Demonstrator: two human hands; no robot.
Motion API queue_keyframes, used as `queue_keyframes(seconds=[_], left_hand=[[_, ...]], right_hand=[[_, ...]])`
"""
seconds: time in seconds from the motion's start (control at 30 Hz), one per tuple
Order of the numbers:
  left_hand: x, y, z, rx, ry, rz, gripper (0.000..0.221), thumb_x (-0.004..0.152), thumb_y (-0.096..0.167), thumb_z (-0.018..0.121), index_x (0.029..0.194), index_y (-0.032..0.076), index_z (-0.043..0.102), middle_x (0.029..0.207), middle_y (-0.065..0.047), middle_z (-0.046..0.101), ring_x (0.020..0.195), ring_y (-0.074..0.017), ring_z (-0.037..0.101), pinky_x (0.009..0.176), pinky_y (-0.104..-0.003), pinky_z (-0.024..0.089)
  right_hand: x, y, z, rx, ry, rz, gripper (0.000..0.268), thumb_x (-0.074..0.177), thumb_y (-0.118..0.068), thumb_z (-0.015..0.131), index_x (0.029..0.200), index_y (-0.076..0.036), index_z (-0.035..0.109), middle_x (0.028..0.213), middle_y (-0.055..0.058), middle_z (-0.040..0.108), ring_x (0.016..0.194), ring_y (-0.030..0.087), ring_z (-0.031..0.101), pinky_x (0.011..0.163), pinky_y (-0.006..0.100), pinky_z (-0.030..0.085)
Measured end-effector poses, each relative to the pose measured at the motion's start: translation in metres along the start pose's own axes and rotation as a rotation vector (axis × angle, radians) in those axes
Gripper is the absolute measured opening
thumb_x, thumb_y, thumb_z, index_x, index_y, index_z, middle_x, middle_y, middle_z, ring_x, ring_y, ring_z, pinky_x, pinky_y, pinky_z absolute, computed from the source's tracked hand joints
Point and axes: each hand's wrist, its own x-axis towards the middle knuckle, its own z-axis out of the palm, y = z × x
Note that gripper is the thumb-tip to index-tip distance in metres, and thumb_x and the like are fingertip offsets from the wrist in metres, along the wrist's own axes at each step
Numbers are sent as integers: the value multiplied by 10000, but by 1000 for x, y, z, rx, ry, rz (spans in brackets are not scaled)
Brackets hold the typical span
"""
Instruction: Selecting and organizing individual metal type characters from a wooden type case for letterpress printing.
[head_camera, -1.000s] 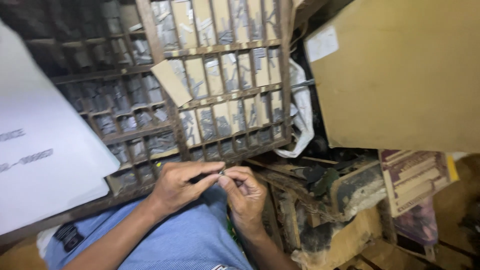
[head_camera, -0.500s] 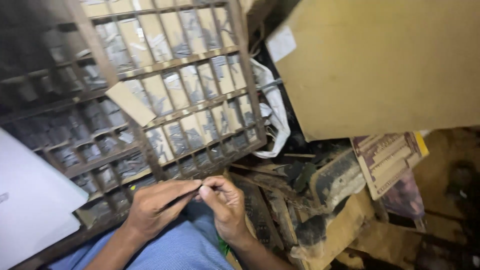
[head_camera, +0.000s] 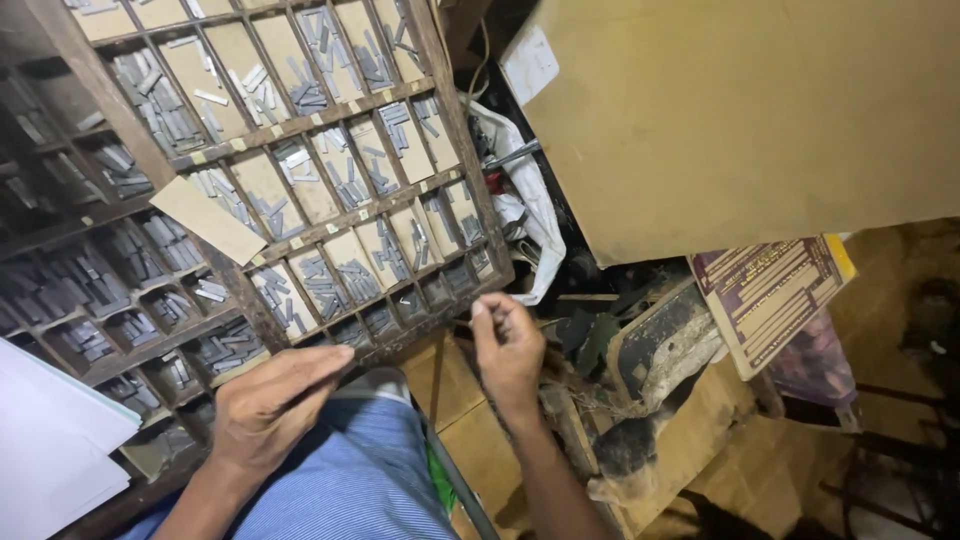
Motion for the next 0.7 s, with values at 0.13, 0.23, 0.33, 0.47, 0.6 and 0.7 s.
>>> queue_keyframes(seconds=[0.13,0.23,0.33,0.47,0.6,0.7], left_hand=[[24,25,-7,-25,-2,-39,325,866,12,748,1186,67,727,1148,-122,782,992,-196,801,938,-263,659],[35,37,-7,18,64,-34,323,791,25,847,1101,29,755,1082,-132,787,936,-189,801,911,-262,660],[34,35,-6,50,61,-44,318,797,6,839,1103,25,758,1097,-151,779,973,-212,794,930,-284,653],[31,32,-6,42,44,-59,286,858,-12,770,1140,28,746,1123,-141,776,980,-208,793,932,-280,651],[34,37,-5,95,40,-87,231,884,-10,741,1111,26,761,1089,-126,783,941,-191,789,900,-260,629],[35,38,-4,106,45,-85,224,878,-7,753,1101,18,760,1079,-131,782,929,-188,787,881,-254,630]], right_hand=[[17,6,3,-12,36,-88,117,989,-112,661,1064,-36,707,792,21,657,670,97,574,548,220,491],[21,13,9,-29,-12,-197,96,1006,-96,633,1061,-36,684,774,13,624,613,86,542,479,192,464],[22,4,12,-67,64,-139,110,982,-127,674,1041,-53,730,774,-1,644,666,89,553,555,235,485],[21,5,12,-76,102,-158,100,972,-108,685,1033,-48,735,804,11,670,688,97,576,602,247,507],[20,9,11,-53,102,-173,97,980,-102,675,1040,-48,730,802,9,661,677,89,570,576,234,492],[20,10,11,-26,105,-145,88,979,-103,673,1029,-52,723,817,13,678,694,93,594,602,233,519]])
